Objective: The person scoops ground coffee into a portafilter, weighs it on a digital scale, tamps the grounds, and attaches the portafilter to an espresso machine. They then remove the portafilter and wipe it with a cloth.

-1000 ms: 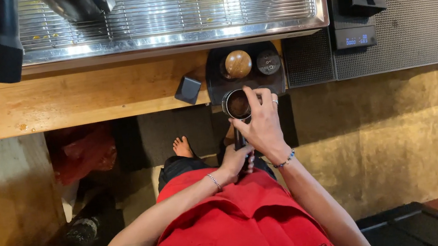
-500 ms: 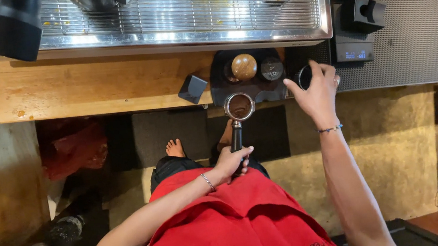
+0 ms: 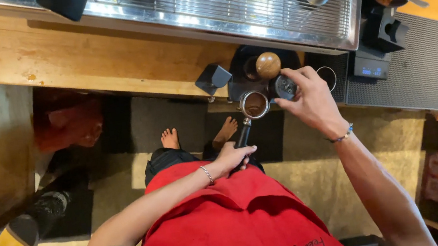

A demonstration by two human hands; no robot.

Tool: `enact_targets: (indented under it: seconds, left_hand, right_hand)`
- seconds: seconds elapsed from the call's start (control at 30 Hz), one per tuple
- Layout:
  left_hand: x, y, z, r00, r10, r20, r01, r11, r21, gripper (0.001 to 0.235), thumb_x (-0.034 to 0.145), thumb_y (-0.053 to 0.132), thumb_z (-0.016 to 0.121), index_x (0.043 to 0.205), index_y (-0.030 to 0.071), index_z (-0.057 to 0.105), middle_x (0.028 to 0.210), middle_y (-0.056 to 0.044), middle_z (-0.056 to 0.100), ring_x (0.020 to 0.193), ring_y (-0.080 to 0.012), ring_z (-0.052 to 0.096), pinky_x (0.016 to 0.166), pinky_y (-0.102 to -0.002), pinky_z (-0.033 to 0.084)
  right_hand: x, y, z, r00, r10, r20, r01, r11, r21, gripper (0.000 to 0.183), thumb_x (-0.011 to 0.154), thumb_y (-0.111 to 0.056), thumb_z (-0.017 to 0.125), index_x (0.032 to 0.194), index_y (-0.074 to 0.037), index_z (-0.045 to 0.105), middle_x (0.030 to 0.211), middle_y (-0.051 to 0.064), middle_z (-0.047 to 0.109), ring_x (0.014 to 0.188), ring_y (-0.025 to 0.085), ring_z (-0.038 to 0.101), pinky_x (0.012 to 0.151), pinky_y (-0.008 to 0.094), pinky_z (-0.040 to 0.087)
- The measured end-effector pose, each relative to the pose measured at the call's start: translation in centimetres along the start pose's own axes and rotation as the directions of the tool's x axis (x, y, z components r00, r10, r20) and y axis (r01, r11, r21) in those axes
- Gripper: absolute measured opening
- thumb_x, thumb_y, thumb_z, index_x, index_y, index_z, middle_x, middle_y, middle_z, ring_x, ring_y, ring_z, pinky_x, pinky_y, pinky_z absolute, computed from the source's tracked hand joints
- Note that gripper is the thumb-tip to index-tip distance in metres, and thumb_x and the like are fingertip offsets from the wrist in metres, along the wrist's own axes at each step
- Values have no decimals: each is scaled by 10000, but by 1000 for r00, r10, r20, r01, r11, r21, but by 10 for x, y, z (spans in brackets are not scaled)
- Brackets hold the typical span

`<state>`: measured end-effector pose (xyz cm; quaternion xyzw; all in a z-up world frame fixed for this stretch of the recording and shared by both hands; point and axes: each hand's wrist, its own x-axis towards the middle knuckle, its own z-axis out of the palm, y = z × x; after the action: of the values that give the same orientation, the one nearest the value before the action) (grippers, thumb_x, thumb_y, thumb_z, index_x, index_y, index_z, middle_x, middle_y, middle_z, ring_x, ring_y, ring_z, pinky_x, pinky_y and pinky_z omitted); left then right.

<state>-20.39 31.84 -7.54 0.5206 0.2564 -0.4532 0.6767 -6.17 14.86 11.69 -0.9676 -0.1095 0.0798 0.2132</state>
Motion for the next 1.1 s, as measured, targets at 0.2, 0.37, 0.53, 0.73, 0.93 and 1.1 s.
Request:
enact_targets:
  seconds: [0.2, 0.37, 0.53, 0.73, 0.93, 1.1]
  left_hand:
    - [5, -6, 3, 999, -18, 37, 19, 1000, -19, 232, 818, 266, 807, 767, 83, 674, 539, -55, 603, 409, -134, 609, 411, -222, 498]
    - [4, -4, 5, 999, -21, 33, 22, 999, -24, 270, 807, 269, 829, 757, 54, 673, 525, -69, 594, 396, -144, 603, 404, -231, 498]
    - [6, -9, 5, 999, 19, 34, -18, 999, -39, 269, 818, 246, 820, 743, 42, 661, 523, -78, 577, 384, -153, 583, 388, -244, 485]
    - [5, -8, 8, 999, -36, 18, 37, 998, -44, 264, 793, 249, 835, 728, 61, 662, 520, -81, 589, 399, -155, 601, 407, -246, 499]
    - [0, -4, 4, 998, -32, 52, 34, 999, -34, 270, 819, 267, 807, 729, 67, 651, 529, -78, 585, 411, -148, 603, 411, -234, 498]
    - [11, -12, 7, 1000, -13, 24, 15, 999, -49, 265, 805, 255, 823, 704, 74, 658, 527, -80, 600, 404, -152, 611, 412, -229, 513]
  right_hand:
    - [-17, -46, -9, 980, -70, 188, 52, 994, 96, 679, 685, -73, 859, 1336, -170, 689, 1242, 152, 633, 981, 416, 708, 719, 432, 665]
    - [-12, -45, 8, 928, -253, 272, 296, 946, -133, 667, 754, -64, 842, 1376, -197, 639, 1358, 126, 574, 1107, 388, 684, 882, 459, 628]
    - [-3, -51, 5, 866, -355, 352, 456, 850, -265, 659, 739, -49, 831, 1351, -189, 629, 1365, 110, 557, 1026, 376, 683, 868, 446, 629]
    - [20, -61, 3, 909, -23, 415, 249, 830, -499, 350, 1005, -492, 524, 1016, -169, 658, 815, 149, 734, 768, 394, 756, 710, 553, 592]
    - [16, -92, -29, 812, 121, 570, 120, 922, -367, 729, 965, -687, 513, 1467, -159, 479, 1101, 257, 703, 1008, 532, 708, 859, 653, 560]
    - [16, -51, -7, 674, -429, 601, 688, 661, -299, 689, 829, 38, 696, 1443, -219, 518, 1395, 152, 473, 889, 386, 709, 597, 498, 682]
